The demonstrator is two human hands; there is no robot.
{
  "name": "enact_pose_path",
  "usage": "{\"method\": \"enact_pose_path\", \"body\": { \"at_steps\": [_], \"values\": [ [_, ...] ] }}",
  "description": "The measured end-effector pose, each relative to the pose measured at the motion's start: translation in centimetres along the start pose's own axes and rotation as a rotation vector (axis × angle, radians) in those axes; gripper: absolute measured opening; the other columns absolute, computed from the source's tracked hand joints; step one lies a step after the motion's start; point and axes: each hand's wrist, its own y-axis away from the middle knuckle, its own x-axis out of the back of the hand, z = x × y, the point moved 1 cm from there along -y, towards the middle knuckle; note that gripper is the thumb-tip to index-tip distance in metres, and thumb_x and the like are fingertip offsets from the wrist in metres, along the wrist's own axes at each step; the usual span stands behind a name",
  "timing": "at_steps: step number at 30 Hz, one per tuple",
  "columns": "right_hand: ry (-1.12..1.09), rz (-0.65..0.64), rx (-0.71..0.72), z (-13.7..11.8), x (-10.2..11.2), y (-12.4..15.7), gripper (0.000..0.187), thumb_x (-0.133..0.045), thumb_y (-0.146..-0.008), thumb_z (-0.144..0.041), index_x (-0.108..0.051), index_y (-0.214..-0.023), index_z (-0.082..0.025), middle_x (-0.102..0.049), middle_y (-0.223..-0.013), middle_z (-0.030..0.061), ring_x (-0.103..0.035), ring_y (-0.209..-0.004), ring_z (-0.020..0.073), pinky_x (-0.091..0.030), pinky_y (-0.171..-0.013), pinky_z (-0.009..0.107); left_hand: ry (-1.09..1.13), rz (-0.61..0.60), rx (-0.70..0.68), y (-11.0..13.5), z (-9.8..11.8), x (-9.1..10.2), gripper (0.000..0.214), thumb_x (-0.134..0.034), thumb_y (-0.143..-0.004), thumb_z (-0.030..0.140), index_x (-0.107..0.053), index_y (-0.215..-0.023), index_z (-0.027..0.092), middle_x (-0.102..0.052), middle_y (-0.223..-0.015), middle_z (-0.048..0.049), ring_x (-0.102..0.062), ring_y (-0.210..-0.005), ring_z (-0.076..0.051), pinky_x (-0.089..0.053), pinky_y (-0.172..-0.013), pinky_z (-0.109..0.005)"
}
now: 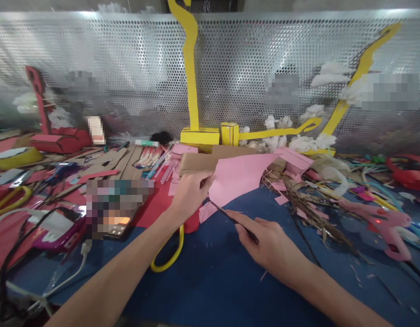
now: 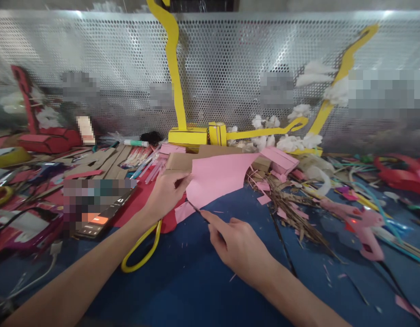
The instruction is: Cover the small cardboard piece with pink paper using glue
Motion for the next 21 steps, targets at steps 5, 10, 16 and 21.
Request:
{"method": "enact_pose_path", "body": {
  "at_steps": [5,10,16,21],
  "values": [
    [-0.080,-0.032,-0.052,0.1,0.1,0.1,0.043,-0.040,-0.102,-0.024,-0.064,-0.136,-0.016,-0.056,-0.054,-0.0025,-0.045,-0.042,0.0129,-0.035,-0.047,0.027,-0.010,0.020,-0.005,-0.1,-0.5,0.1,0.034,-0.051,-0.100,0.031,-0.063,-0.071,0.017,-0.055,-0.060,0.0011,-0.046,-0.057,-0.013,-0.030,-0.058,-0.027],
    [-0.013,0.002,0.001,0.4,-0.3,0.5,0.041,-0.042,-0.101,-0.022,-0.065,-0.135,-0.017,-0.059,-0.055,-0.0014,-0.049,-0.046,0.0152,-0.036,-0.049,0.028,0.008,0.026,-0.006,-0.3,-0.8,0.2,0.033,-0.051,-0.100,0.030,-0.063,-0.072,0.017,-0.055,-0.060,0.0014,-0.047,-0.058,-0.013,-0.031,-0.059,-0.027],
    [0.069,0.030,0.067,0.5,-0.7,0.4,0.042,-0.041,-0.103,-0.020,-0.059,-0.141,-0.014,-0.062,-0.057,-0.0013,-0.053,-0.051,0.0175,-0.044,-0.060,0.031,-0.015,-0.018,-0.002,-0.1,-0.3,-0.1,0.034,-0.052,-0.099,0.030,-0.061,-0.070,0.017,-0.055,-0.060,0.0023,-0.046,-0.057,-0.012,-0.028,-0.057,-0.027],
    [0.150,0.014,0.101,0.6,-1.3,0.5,0.043,-0.040,-0.104,-0.020,-0.059,-0.141,-0.013,-0.064,-0.060,0.0012,-0.055,-0.053,0.0194,-0.043,-0.059,0.032,-0.037,-0.026,0.002,0.1,0.1,-0.2,0.037,-0.052,-0.099,0.029,-0.057,-0.065,0.017,-0.051,-0.058,0.0036,-0.041,-0.055,-0.011,-0.025,-0.056,-0.027]
  ]
}}
